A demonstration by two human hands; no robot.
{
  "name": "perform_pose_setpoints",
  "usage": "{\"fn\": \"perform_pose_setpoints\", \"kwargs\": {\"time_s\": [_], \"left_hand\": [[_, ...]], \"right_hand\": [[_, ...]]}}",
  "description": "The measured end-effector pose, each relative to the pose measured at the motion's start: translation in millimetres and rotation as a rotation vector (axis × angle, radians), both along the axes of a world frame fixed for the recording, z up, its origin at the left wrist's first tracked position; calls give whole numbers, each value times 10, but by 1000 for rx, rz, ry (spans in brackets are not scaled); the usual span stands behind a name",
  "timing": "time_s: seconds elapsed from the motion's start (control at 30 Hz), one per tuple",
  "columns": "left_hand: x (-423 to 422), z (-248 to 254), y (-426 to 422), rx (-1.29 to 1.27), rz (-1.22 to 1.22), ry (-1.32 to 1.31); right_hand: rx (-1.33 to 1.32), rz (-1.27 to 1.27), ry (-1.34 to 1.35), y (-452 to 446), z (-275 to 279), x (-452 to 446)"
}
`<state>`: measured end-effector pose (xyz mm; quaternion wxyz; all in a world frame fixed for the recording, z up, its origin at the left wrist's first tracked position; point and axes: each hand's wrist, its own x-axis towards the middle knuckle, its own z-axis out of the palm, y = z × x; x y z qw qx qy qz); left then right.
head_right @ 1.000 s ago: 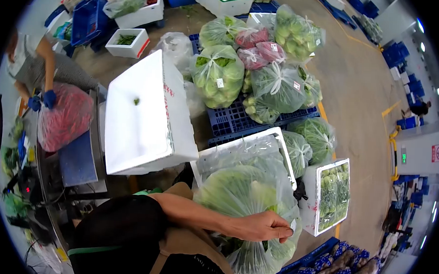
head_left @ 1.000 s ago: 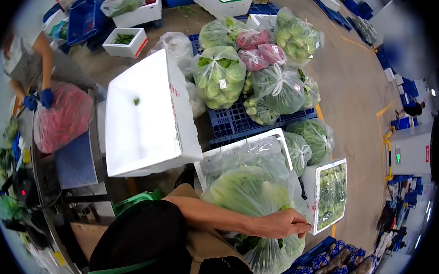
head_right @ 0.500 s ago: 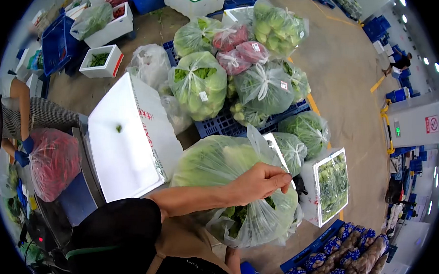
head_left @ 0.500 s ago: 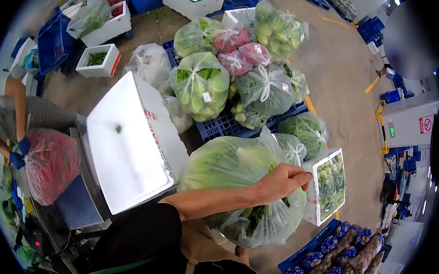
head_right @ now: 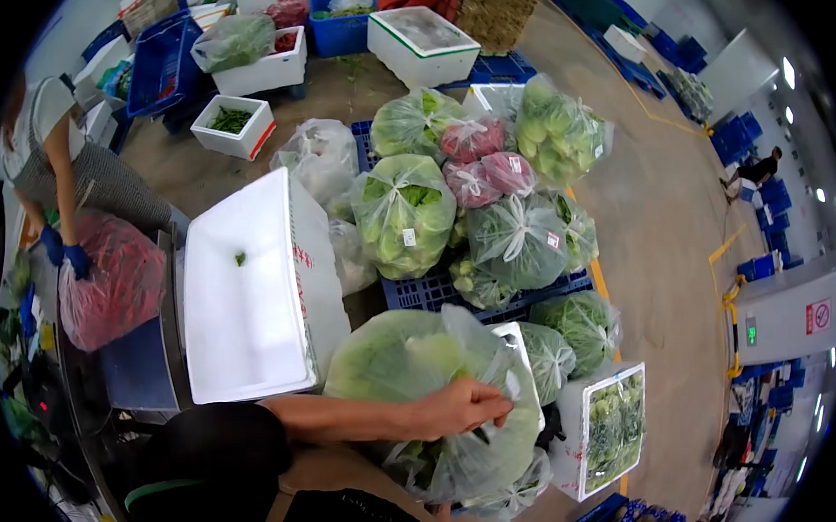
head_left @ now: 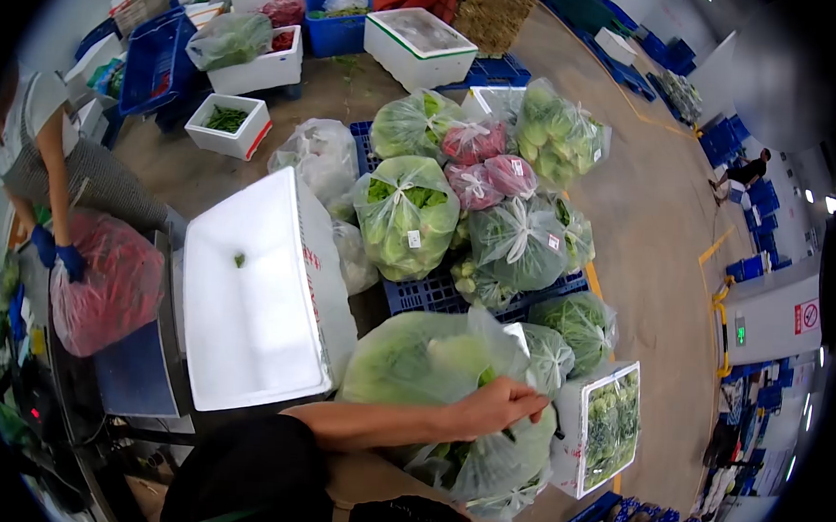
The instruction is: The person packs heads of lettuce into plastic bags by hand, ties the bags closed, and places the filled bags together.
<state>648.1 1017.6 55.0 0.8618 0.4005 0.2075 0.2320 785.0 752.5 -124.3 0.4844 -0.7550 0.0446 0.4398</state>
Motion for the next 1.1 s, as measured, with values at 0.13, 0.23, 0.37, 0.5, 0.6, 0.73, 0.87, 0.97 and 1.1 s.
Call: {"fn": "perform_pose_setpoints", "kwargs": {"time_s": [0.13, 0.23, 0.37, 0.5, 0.6, 0.73, 0.87, 0.97, 1.1], "left_hand": [[261, -260, -579, -46, -135, 82], [597, -649, -1186, 41, -155, 132], [604, -886, -1498, 123, -369, 246], [461, -1255, -1610, 87, -373, 190], [283, -1004, -1458, -11, -256, 362], [88, -1180, -1348, -58, -157, 405], [-485, -1200, -849, 776, 467, 708], [-1413, -1542, -270, 1139, 902, 1730], [-2104, -2503, -263, 252, 814, 1780]], "right_hand": [[-96, 5, -88, -505, 13, 279], [-97, 92, -421, -791, 16, 687], [151, 559, -756, -185, 810, 403], [442, 821, -347, -131, 326, 226], [457, 1175, -865, 163, 668, 117], [467, 1154, -1273, 351, 301, -110], [550, 1184, -1375, 457, 347, -195], [526, 1325, -1352, 430, 383, -189], [514, 1428, -1342, 491, 291, -194]]}}
